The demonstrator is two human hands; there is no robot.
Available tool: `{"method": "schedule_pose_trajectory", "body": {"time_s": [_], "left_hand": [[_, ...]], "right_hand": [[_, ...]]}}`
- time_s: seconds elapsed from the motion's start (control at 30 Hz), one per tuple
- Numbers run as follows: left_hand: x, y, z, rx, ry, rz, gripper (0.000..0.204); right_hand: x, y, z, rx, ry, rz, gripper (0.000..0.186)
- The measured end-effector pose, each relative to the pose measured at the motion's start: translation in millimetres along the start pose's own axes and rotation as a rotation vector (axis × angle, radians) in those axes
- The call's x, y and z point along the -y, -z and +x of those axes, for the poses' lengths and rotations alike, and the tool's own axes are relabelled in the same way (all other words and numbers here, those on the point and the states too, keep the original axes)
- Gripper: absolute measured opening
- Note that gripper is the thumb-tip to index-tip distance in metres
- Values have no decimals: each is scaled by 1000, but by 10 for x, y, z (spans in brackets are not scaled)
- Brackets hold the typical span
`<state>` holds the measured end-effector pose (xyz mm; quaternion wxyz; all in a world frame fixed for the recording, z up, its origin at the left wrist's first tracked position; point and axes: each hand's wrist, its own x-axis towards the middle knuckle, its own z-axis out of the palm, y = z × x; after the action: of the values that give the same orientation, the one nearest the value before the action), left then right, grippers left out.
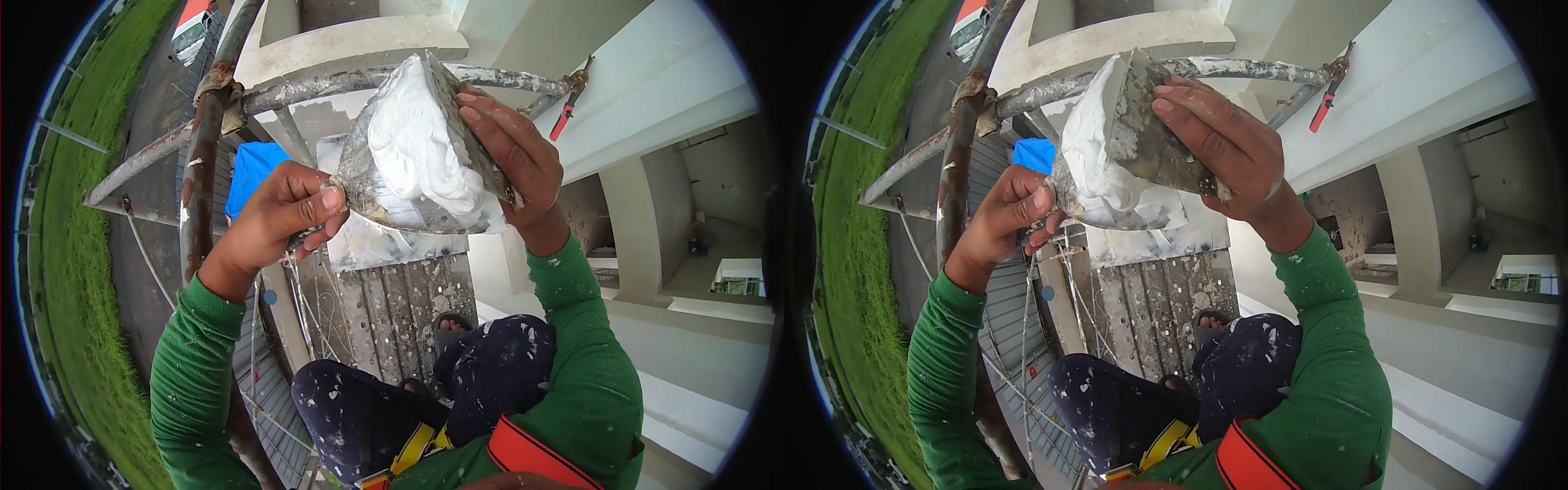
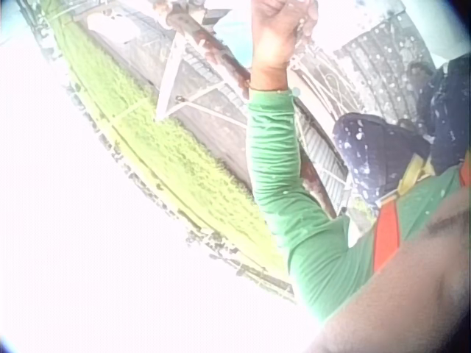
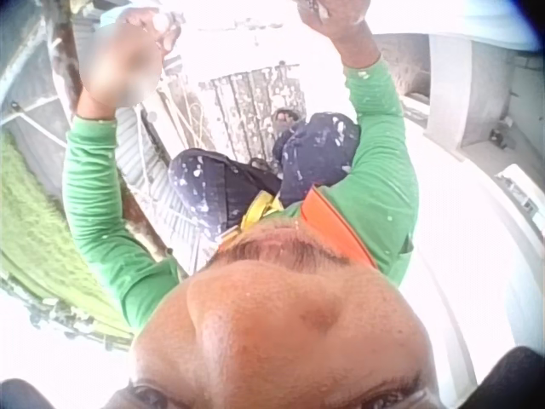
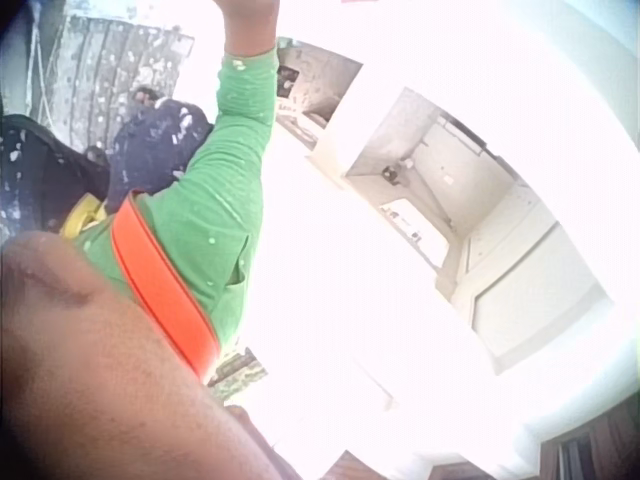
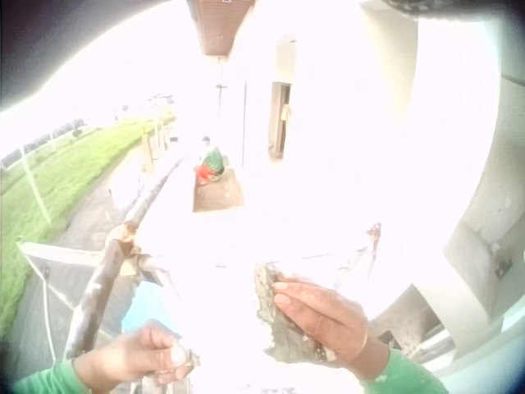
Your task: The person scoops white plaster from a bag using a trowel and applies it to the exterior wall of a building. They repeatedly smooth the plaster onto the wall surface while standing on scaffolding.
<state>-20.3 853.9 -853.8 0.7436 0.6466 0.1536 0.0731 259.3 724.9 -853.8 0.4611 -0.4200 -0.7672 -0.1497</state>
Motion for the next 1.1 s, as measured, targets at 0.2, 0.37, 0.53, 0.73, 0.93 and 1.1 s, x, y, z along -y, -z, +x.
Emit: {"method": "schedule_pose_trajectory", "body": {"time_s": [0.2,0.37,0.53,0.73,0.93,1.1], "left_hand": [[-135,-21,51,-137,-107,-93,51],[-36,178,66,-222,-62,7,52],[19,76,137,-193,-9,157,53],[41,106,182,-141,7,181,52],[61,123,144,-174,-9,147,52],[32,124,121,-219,11,142,50]], "right_hand": [[-281,-319,-823,252,-335,-128,65],[55,-1262,-2439,728,-372,-150,44],[210,-1827,-2877,821,-251,-259,40],[-144,-2181,-2980,925,-423,-135,25],[193,-1550,-3274,956,-315,-67,14],[238,-937,-3026,974,-668,-66,28]]}}
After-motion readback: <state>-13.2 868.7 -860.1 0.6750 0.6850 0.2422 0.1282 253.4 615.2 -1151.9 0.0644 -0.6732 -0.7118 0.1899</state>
